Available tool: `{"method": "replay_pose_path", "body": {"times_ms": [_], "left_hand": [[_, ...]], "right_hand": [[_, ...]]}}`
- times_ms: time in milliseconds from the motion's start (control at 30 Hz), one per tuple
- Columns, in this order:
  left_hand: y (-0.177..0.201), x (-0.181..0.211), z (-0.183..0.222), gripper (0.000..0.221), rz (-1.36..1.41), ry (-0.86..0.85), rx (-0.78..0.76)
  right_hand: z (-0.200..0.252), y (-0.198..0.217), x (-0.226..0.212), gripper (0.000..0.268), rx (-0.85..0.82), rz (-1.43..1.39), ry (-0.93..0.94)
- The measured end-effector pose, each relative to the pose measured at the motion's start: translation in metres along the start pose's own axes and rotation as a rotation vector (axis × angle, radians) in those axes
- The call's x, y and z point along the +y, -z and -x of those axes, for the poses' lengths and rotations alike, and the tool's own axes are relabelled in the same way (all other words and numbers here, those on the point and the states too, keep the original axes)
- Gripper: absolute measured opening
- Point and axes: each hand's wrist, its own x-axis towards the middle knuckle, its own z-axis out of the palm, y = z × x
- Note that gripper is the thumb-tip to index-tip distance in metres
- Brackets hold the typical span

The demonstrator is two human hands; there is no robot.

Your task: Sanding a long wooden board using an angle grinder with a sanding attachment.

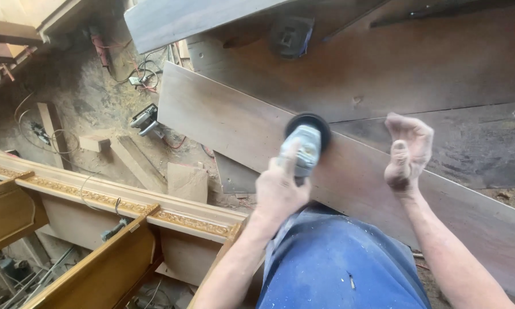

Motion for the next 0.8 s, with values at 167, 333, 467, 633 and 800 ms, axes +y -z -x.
{"method": "replay_pose_path", "body": {"times_ms": [167,333,467,633,800], "left_hand": [[-0.009,-0.002,-0.005,0.09,-0.05,-0.069,-0.1],[0.046,-0.085,-0.051,0.068,-0.147,0.064,0.253],[0.115,-0.091,-0.07,0.075,0.154,0.282,0.193],[0.101,-0.094,-0.057,0.079,0.116,0.234,0.206],[0.03,-0.075,-0.009,0.085,-0.024,0.025,0.188]], "right_hand": [[-0.006,0.017,-0.011,0.034,0.037,-0.07,-0.201],[0.011,0.094,-0.007,0.034,-0.304,1.067,0.366],[0.028,0.086,0.014,0.02,-0.31,1.124,0.405],[0.004,0.013,0.021,0.029,-0.296,1.036,0.457],[0.003,0.026,0.003,0.015,-0.261,0.851,0.475]]}}
